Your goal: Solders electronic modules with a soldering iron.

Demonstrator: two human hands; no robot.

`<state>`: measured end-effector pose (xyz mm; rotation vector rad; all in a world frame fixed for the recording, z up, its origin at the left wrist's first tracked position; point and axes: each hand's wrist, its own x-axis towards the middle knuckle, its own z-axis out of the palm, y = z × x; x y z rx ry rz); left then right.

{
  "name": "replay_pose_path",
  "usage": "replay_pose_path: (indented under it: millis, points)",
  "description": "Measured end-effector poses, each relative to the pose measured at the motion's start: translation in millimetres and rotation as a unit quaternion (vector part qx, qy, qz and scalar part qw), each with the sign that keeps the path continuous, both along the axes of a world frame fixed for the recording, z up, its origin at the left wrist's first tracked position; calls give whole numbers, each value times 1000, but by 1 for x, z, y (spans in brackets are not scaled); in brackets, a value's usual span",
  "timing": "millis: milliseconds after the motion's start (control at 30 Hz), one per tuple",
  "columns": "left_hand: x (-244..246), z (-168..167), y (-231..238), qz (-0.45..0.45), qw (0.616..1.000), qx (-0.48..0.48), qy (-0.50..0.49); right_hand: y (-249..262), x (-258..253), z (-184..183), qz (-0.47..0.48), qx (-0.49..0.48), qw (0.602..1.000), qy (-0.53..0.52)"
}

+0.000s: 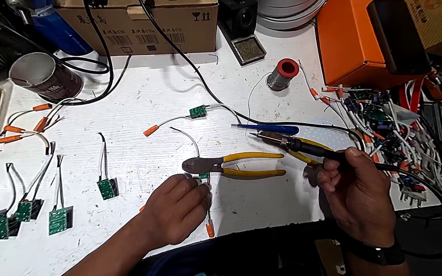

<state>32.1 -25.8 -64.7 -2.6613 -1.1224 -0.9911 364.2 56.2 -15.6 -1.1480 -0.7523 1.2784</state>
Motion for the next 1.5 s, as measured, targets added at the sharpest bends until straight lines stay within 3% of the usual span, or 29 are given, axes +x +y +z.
replay_pose_path:
  millis: [167, 400, 567, 1500]
  points:
    - [0, 1, 0, -1, 1000, 0, 1, -15, 3, 7, 47, -38, 996, 71]
    - [3, 3, 0, 3, 1000, 4, 5, -47, -12, 3, 86, -100, 989, 72]
    - [2, 4, 0, 0, 1000, 1, 5, -61, -26, -9, 122, -91, 986, 70]
    - [3, 5, -2, 14, 1000, 20, 19, -48, -36, -7, 131, -136, 980, 54]
